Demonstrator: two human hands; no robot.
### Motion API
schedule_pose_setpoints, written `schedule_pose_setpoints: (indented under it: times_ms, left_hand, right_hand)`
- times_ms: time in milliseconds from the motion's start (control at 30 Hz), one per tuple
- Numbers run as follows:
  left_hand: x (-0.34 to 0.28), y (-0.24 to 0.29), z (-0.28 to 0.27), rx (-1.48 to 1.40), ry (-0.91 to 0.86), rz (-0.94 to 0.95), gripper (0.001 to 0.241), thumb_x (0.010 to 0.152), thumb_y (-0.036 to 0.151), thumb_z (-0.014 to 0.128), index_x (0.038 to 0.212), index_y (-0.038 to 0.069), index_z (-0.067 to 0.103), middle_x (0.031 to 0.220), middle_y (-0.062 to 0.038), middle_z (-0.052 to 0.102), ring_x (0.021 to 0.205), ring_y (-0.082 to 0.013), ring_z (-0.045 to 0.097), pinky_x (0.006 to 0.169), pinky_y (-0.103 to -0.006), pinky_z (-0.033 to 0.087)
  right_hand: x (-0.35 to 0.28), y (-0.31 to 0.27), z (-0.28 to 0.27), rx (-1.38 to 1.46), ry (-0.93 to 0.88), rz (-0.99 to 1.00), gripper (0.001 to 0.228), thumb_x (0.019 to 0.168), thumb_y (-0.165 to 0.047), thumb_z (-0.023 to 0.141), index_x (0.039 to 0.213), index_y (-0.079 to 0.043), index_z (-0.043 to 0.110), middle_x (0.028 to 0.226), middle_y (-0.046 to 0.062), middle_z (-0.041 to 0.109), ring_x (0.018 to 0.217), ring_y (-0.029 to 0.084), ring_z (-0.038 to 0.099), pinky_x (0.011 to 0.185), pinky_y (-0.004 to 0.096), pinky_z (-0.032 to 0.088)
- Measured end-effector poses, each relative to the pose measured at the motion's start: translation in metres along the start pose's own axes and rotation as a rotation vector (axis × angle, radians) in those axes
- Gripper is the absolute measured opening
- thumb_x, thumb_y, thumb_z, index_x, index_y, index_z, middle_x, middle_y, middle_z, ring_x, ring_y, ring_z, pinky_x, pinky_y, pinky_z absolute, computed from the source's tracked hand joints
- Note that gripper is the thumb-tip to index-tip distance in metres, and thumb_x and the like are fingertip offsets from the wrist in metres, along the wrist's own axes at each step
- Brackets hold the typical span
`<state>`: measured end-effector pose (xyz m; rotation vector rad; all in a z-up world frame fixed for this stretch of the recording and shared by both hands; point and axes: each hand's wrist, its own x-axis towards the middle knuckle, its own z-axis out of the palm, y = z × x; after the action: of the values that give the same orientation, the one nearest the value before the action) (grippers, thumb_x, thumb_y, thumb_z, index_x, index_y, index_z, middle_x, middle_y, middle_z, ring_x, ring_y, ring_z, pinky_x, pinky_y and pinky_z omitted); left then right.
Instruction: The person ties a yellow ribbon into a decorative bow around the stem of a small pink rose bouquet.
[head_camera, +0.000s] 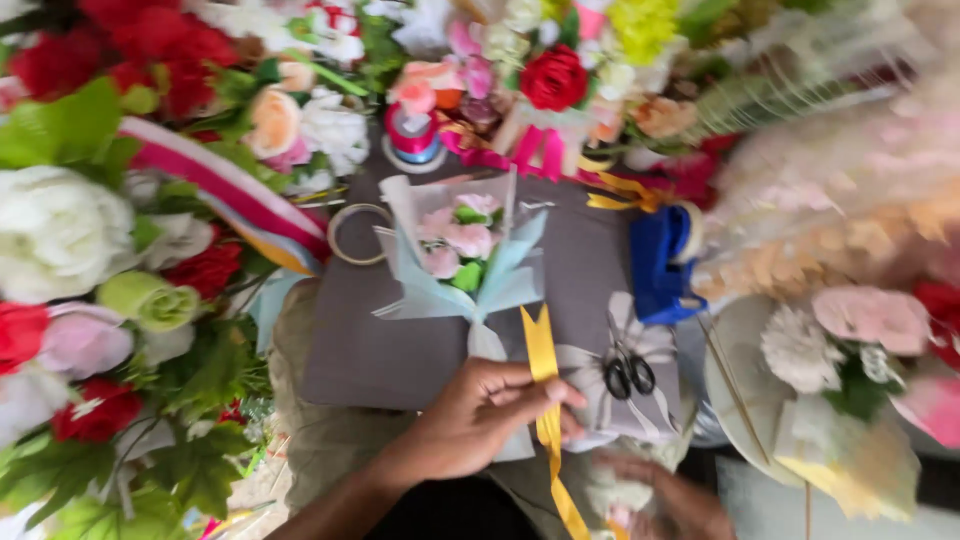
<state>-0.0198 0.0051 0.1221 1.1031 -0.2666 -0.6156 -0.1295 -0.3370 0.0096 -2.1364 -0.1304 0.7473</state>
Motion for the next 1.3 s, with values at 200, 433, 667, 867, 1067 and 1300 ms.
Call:
schedule_pose_setpoints:
  times_ms: [200,433,667,867,1067,1300]
  left_hand:
    - [-0.007,-0.005,0.019,0.471,-0.068,0.054,0.035,0.105,0.033,0.055,0.089,0.014,0.079,0.076,0.006,0.075,0.055,-0.0027,0.035,0.053,-0.0227,0.031]
    - [-0.009,-0.002,0.003,0.471,0.027,0.079,0.028,0.093,0.027,0.070,0.114,0.009,0.077,0.104,-0.003,0.083,0.097,-0.0102,0.078,0.084,-0.0296,0.068]
    - [0.008,0.022,-0.005,0.478,0.100,-0.092,0.039,0.092,0.042,0.062,0.087,0.007,0.078,0.080,-0.004,0.081,0.069,-0.0117,0.078,0.059,-0.0247,0.056]
    - [0.030,0.037,0.000,0.230,-0.114,-0.472,0.089,0.094,0.066,0.024,0.081,-0.005,0.076,0.068,-0.019,0.076,0.048,-0.0219,0.067,0.043,-0.0243,0.044]
    - [0.033,0.002,-0.016,-0.230,-0.241,-0.576,0.083,0.101,0.068,0.034,0.088,-0.003,0.075,0.072,-0.018,0.074,0.048,-0.0247,0.067,0.040,-0.0230,0.042]
    - [0.028,0.024,-0.007,-0.009,-0.059,-0.378,0.039,0.088,0.034,0.069,0.109,0.003,0.079,0.095,-0.023,0.081,0.068,-0.0324,0.078,0.063,-0.0298,0.063]
  right_hand:
    - [0.043,-0.199,0.010,0.717,0.426,-0.456,0.033,0.089,-0.015,0.077,0.113,0.007,0.073,0.079,0.011,0.068,0.053,0.015,0.054,0.049,0.027,0.053]
    - [0.059,-0.195,0.001,0.634,0.408,-0.354,0.020,0.085,-0.006,0.076,0.105,-0.002,0.080,0.109,0.014,0.084,0.103,0.024,0.081,0.094,0.038,0.067]
    - [0.045,-0.186,-0.026,0.575,0.317,-0.253,0.015,0.090,-0.010,0.074,0.096,0.003,0.080,0.073,0.011,0.076,0.067,0.016,0.069,0.067,0.030,0.059]
    - [0.044,-0.213,-0.033,0.222,0.343,-0.405,0.010,0.092,-0.012,0.071,0.095,-0.005,0.078,0.073,0.003,0.076,0.064,0.010,0.072,0.059,0.024,0.060]
    - [0.050,-0.198,-0.026,0.067,0.468,-0.532,0.016,0.089,-0.006,0.073,0.104,-0.004,0.076,0.097,0.008,0.078,0.089,0.017,0.075,0.079,0.029,0.061]
    - [0.076,-0.199,-0.017,-0.356,0.811,-0.911,0.016,0.098,-0.008,0.064,0.109,-0.001,0.073,0.106,0.019,0.070,0.094,0.034,0.075,0.082,0.040,0.063]
